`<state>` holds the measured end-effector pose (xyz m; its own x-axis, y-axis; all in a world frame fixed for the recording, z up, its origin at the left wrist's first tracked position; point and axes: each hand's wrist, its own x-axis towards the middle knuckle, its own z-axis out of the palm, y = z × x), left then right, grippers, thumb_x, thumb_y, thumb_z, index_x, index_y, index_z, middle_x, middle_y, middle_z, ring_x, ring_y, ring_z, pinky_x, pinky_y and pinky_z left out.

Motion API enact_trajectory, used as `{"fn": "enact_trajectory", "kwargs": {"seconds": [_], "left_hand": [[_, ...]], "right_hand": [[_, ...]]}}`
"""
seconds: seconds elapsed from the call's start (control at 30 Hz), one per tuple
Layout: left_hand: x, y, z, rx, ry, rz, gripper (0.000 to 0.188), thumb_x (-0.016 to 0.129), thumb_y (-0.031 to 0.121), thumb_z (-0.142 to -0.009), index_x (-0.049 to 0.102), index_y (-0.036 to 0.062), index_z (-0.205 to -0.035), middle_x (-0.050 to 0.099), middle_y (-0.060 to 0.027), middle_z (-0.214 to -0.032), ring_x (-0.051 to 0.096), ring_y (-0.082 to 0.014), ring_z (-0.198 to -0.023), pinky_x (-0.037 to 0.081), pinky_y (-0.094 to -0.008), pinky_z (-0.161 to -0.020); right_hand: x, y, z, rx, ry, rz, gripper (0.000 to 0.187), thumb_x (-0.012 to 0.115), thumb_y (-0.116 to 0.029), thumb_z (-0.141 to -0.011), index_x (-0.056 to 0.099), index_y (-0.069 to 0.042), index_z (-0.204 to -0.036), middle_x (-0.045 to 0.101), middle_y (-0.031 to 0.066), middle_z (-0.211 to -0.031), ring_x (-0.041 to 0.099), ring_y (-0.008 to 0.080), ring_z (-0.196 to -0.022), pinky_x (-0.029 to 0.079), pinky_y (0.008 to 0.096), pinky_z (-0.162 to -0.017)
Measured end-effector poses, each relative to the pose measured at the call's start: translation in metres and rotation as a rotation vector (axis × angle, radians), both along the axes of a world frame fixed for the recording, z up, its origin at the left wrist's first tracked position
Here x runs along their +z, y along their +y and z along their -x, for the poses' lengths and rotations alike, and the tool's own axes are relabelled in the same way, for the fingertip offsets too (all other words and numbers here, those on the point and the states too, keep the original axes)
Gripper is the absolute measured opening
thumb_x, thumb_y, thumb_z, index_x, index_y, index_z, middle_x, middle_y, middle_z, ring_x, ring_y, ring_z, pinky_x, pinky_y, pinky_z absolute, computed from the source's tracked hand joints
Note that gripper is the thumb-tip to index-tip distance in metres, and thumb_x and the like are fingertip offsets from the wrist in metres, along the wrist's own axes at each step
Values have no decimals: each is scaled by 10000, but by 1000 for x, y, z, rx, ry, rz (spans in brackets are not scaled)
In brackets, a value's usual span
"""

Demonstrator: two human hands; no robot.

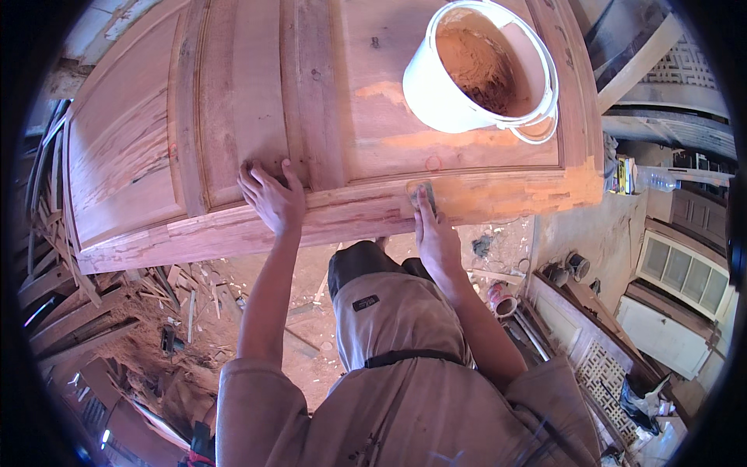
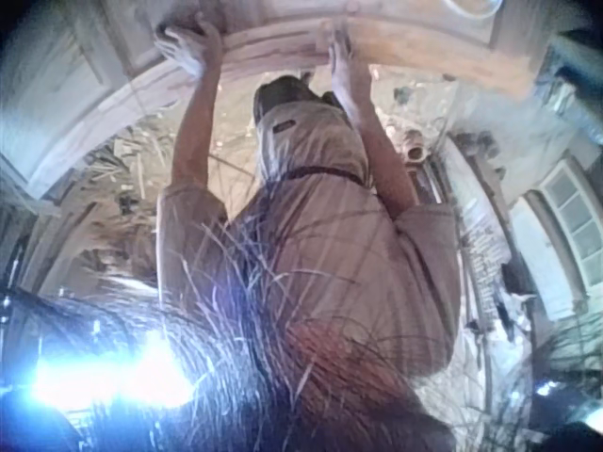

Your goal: The person applies wood putty to a large wooden panel by hand and using a putty knife, then dips the tool into a bucket of filler to retrieve more.

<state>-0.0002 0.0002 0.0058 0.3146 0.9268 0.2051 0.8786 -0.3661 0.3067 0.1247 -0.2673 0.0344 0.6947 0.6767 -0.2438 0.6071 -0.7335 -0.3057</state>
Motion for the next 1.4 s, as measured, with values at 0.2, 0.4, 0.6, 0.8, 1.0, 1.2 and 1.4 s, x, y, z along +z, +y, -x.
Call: {"fn": "enact_trajectory", "kwargs": {"seconds": [0.2, 0.4, 0.6, 0.8, 1.0, 1.2, 1.4], "left_hand": [[0, 0, 2, 18, -3, -9, 600, 573, 441, -964, 482, -60, -1279, 430, -265, -1402, 393, -434, -1335, 319, -537, -1116], [-5, 2, 3, 5, 12, -33, 602, 573, 447, -961, 493, -61, -1274, 430, -265, -1404, 397, -431, -1333, 324, -533, -1113], [-3, -1, -2, -13, -31, -34, 596, 570, 442, -964, 490, -59, -1277, 435, -266, -1401, 412, -430, -1321, 333, -535, -1104], [-4, 1, 6, 26, -2, -21, 575, 572, 428, -967, 490, -51, -1274, 437, -269, -1402, 410, -430, -1323, 332, -534, -1104], [-4, 0, -2, 3, -9, -48, 574, 577, 426, -961, 491, -49, -1273, 436, -265, -1407, 408, -425, -1326, 333, -528, -1103], [-6, 0, 2, -1, 13, -50, 589, 557, 448, -978, 483, -41, -1299, 438, -246, -1394, 431, -420, -1300, 353, -520, -1092], [-9, 0, 4, 4, 14, -73, 582, 559, 441, -978, 488, -41, -1297, 441, -239, -1386, 440, -421, -1289, 365, -520, -1079]], "right_hand": [[48, -16, -17, 25, 287, 166, 535, 524, -284, -1016, 369, -273, -1528, 642, 274, -858, 631, 436, -656, 520, 540, -610], [68, 27, -54, 410, 205, 57, 405, 542, -332, -995, 550, -238, -1389, 665, 201, -848, 659, 406, -703, 530, 526, -629], [69, 19, -96, 404, 231, 212, 385, 531, -357, -996, 540, -266, -1370, 659, 190, -803, 661, 401, -716, 531, 523, -651], [92, -27, -131, 297, 265, 253, 356, 544, -295, -1003, 585, -171, -1334, 699, 216, -883, 683, 390, -766, 546, 481, -725], [71, -90, -69, -138, 415, -324, 437, 598, -197, -993, 534, -78, -1409, 700, 246, -1039, 712, 381, -895, 554, 416, -767], [33, -44, -35, -154, 175, -381, 479, 562, -186, -1010, 456, -136, -1475, 690, 255, -1000, 686, 428, -834, 541, 490, -721], [13, -17, -41, -154, 95, -273, 514, 543, -226, -1018, 404, -204, -1513, 662, 264, -862, 666, 439, -721, 542, 515, -620]]}}
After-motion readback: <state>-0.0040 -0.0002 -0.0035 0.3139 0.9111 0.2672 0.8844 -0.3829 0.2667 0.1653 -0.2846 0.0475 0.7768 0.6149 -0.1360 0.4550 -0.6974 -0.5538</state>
